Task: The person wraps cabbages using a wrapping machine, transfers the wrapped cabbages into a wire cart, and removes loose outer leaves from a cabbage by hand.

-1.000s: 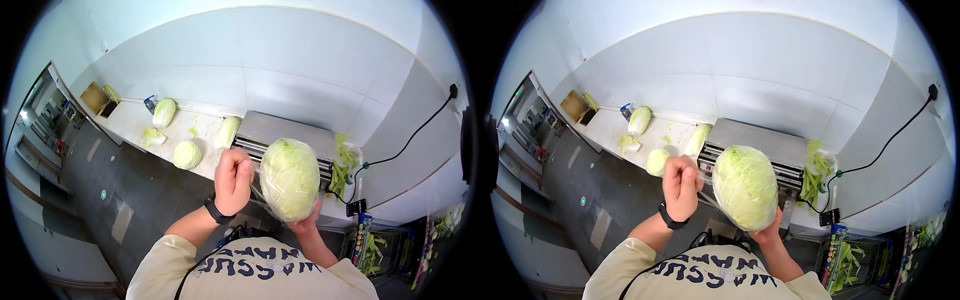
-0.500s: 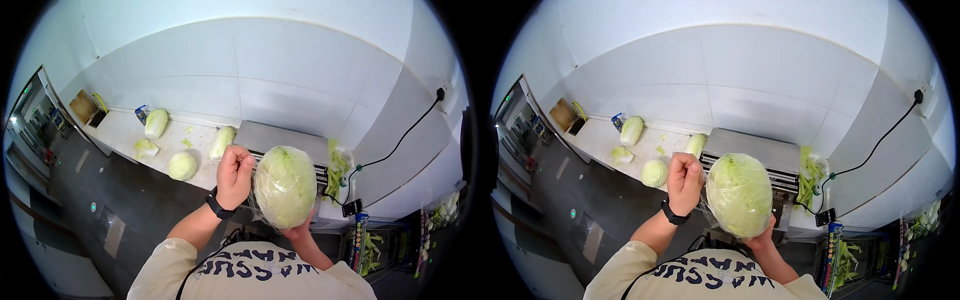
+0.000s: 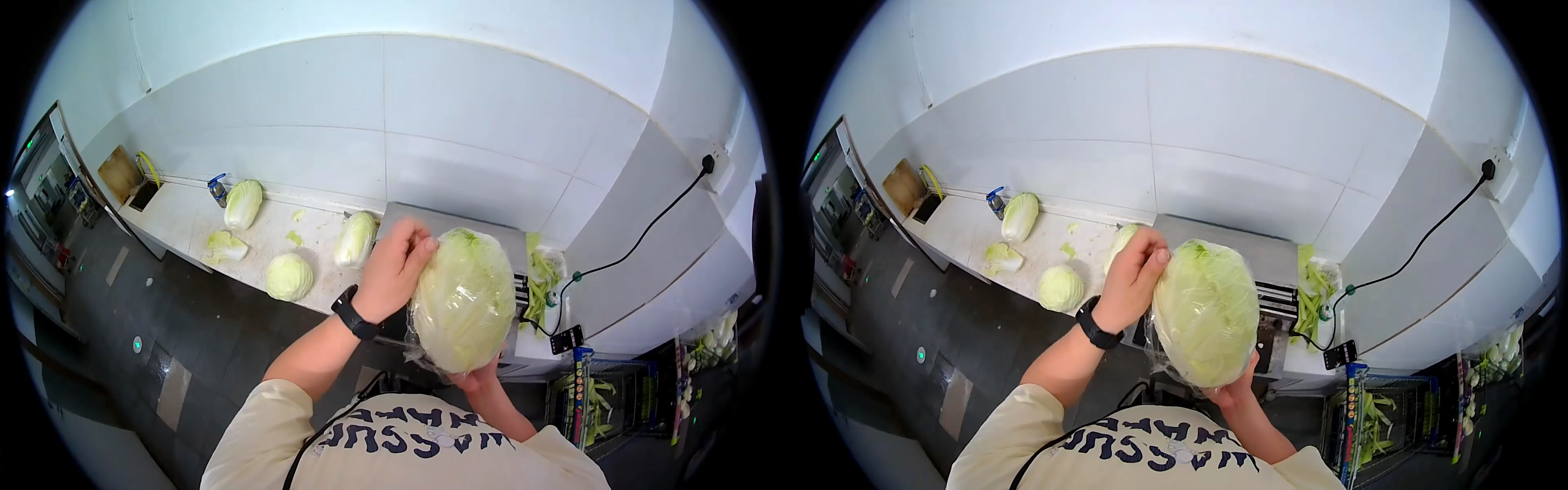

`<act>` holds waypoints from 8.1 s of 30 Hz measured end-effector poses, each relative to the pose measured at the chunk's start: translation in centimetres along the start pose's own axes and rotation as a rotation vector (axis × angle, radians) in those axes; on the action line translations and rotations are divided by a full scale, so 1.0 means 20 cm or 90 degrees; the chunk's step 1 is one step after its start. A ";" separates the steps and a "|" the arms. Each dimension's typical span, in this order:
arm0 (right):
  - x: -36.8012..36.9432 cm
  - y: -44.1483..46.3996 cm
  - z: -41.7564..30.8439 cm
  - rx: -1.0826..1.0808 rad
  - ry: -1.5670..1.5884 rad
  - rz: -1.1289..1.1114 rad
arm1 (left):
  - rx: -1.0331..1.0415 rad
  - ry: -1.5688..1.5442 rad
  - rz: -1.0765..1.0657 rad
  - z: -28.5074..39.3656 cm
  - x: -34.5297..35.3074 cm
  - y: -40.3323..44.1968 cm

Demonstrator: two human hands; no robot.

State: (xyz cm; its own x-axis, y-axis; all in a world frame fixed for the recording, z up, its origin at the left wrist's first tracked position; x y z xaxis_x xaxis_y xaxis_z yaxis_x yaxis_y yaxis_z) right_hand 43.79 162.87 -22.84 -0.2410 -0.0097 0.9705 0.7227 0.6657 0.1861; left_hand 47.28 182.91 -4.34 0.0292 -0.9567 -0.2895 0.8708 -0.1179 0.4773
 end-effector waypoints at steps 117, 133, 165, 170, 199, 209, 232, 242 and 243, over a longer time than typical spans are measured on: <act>0.22 0.09 -0.08 -0.277 -0.311 0.024 | 0.025 0.222 -0.029 0.05 -0.01 -0.24; 0.30 0.18 -0.06 -0.287 -0.309 0.003 | -0.084 0.052 -0.223 0.15 0.11 -0.08; 0.60 0.36 -0.14 -0.252 -0.276 -0.099 | -0.047 -0.534 -0.124 -0.08 0.27 -0.35; 0.58 0.34 -0.12 -0.213 -0.175 -0.047 | -0.077 -0.581 -0.147 -0.11 0.32 -0.37; 0.64 0.36 -0.17 -0.216 -0.076 -0.090 | 0.449 0.293 -0.076 0.34 -0.06 0.10; 0.54 0.35 -0.14 -0.178 -0.031 -0.121 | 0.663 0.730 -0.267 0.28 0.28 -0.08; 0.62 0.54 0.07 -0.099 -0.159 -0.151 | 0.914 0.938 -0.245 -0.09 0.04 -0.34; 0.66 0.36 0.20 -0.366 -0.401 0.028 | 0.429 0.271 -0.150 0.44 -0.28 -0.25; 0.64 0.34 0.22 -0.389 -0.378 0.048 | 0.385 0.190 -0.178 0.42 -0.23 -0.22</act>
State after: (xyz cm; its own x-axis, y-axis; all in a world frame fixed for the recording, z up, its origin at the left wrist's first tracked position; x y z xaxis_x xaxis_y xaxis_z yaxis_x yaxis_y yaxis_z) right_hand 42.77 170.65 -9.85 -0.3547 0.5245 0.7740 0.9316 0.1274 0.3405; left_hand 39.12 185.68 1.82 0.0536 -0.7663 -0.6403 0.4444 -0.5559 0.7025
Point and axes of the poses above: each hand's wrist, its own y-axis towards the middle knuckle, its own x-axis out of the palm, z = x × y, the point moved 3 cm from there along y, towards the middle knuckle, and after that the axes turned 11 degrees about -z, right-handed, at the moved point
